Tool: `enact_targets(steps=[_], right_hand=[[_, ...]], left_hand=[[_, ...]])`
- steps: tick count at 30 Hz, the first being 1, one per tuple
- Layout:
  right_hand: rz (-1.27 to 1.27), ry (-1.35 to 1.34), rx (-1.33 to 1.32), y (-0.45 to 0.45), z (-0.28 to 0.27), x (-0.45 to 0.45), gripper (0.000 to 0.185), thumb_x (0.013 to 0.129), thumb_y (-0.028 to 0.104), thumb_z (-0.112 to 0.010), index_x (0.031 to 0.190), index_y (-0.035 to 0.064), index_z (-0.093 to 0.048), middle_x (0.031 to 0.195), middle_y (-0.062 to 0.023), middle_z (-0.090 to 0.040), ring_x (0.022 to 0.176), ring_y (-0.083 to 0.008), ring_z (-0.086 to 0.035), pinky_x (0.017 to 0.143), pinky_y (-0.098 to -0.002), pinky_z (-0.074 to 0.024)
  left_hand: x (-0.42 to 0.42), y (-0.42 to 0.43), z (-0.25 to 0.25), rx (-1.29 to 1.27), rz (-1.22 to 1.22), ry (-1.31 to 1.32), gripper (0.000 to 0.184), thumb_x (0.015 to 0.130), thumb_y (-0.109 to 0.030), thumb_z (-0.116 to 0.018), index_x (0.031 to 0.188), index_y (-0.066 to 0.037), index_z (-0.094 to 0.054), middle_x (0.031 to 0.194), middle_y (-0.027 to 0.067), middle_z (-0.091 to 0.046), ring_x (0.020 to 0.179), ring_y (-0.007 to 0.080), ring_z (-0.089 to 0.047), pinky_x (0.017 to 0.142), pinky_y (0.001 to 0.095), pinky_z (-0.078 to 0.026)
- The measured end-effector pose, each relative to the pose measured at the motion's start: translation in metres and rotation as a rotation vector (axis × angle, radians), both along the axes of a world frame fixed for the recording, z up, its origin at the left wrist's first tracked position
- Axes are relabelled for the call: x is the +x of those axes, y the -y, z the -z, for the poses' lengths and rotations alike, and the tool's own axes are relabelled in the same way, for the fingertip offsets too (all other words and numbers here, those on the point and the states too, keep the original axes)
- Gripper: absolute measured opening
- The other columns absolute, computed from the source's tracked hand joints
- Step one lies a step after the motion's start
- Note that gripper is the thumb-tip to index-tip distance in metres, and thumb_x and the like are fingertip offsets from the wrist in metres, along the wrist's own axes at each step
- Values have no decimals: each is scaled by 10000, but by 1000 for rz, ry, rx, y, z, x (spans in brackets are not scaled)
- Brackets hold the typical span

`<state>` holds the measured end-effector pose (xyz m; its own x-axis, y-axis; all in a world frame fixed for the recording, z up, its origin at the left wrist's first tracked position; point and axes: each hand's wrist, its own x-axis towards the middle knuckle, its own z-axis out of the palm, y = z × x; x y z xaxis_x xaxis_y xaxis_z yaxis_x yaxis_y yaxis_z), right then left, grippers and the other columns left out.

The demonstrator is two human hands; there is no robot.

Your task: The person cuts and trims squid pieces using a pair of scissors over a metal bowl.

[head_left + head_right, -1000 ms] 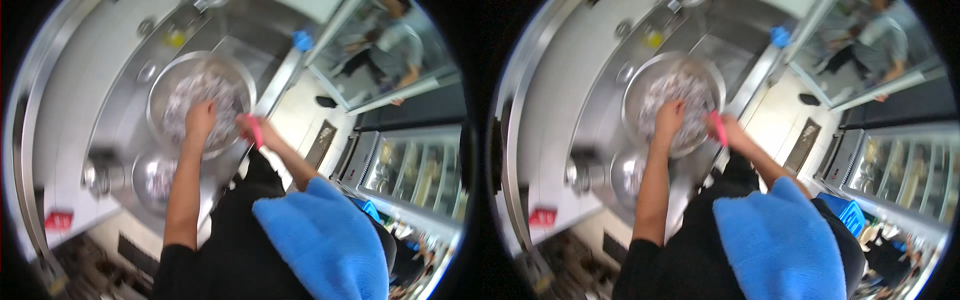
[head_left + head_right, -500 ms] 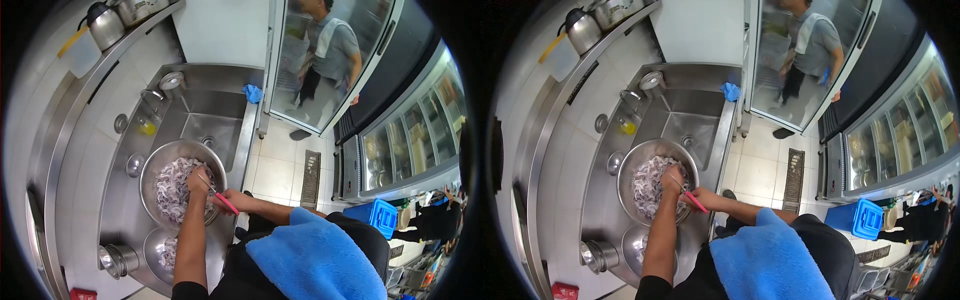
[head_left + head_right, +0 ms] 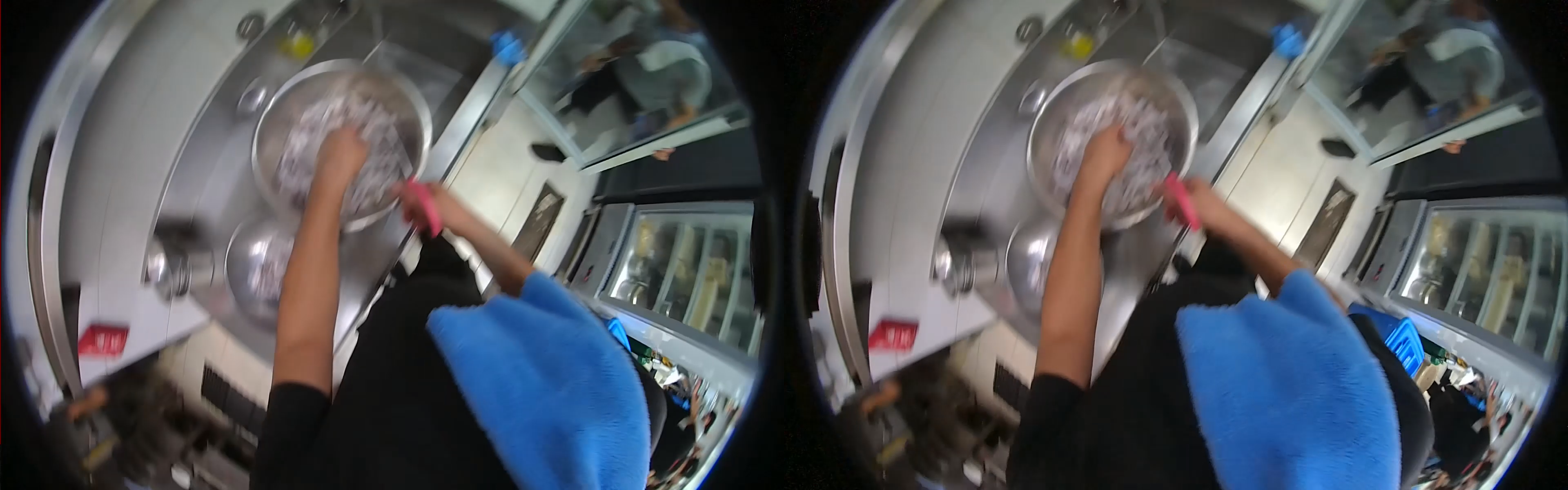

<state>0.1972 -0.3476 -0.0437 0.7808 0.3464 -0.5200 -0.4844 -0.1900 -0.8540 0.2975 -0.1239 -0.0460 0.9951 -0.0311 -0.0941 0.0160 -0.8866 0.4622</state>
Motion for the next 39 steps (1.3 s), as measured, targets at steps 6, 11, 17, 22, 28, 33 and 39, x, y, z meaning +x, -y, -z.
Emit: enact_targets(steps=[6, 11, 17, 22, 28, 33, 39], right_hand=[[-73, 19, 22, 5, -18, -12, 689, 995, 651, -592, 693, 39, -688, 616, -55, -634, 551, -143, -617, 524, -266, -482], [-15, -56, 111, 10, -14, -26, 689, 995, 661, -581, 721, 37, -681, 645, -59, -638, 552, -149, -606, 519, -273, -467], [-105, -284, 444, -4, -12, -23, 718, 1015, 740, -420, 854, 75, -637, 752, -51, -655, 593, -157, -596, 561, -292, -472], [-245, -343, 591, -27, -13, -16, 767, 988, 801, -366, 1043, 91, -652, 965, -57, -707, 801, -156, -664, 616, -336, -542], [-329, -261, 671, -51, -28, -11, 803, 995, 798, -352, 1046, 70, -687, 992, -85, -728, 850, -173, -693, 655, -364, -582], [-427, -165, 722, -70, -52, 1, 820, 1008, 785, -343, 989, 37, -680, 934, -92, -703, 765, -154, -661, 586, -312, -557], [-469, 67, 606, -73, -90, 7, 856, 1012, 792, -306, 934, 35, -699, 834, -61, -684, 685, -128, -630, 554, -289, -511]], left_hand=[[-14, -18, -21, -311, -73, 16, 290, 853, -167, -682, 1113, -45, -722, 997, 193, -750, 941, 349, -726, 841, 409, -561], [-6, -32, -44, -269, 29, 33, 275, 857, -189, -715, 1102, -64, -724, 989, 144, -757, 910, 276, -717, 852, 372, -548], [-9, -24, -89, -222, 17, -79, 283, 872, -218, -718, 1112, -69, -730, 982, 136, -756, 935, 260, -719, 859, 363, -539], [-14, -39, -117, -307, 18, -37, 305, 903, -228, -684, 1139, -40, -728, 968, 102, -751, 906, 196, -688, 831, 337, -527], [-38, -38, -164, -481, 0, -29, 263, 944, -174, -644, 1138, -14, -718, 934, 29, -719, 877, 121, -618, 813, 279, -480], [-58, -43, -193, -659, 26, -62, 264, 958, -110, -608, 1194, -11, -675, 1018, -6, -692, 933, 101, -598, 862, 262, -457], [-104, -67, -199, -808, 10, -33, 221, 958, -62, -592, 1167, -30, -655, 1041, -9, -654, 960, 81, -560, 887, 256, -436]])
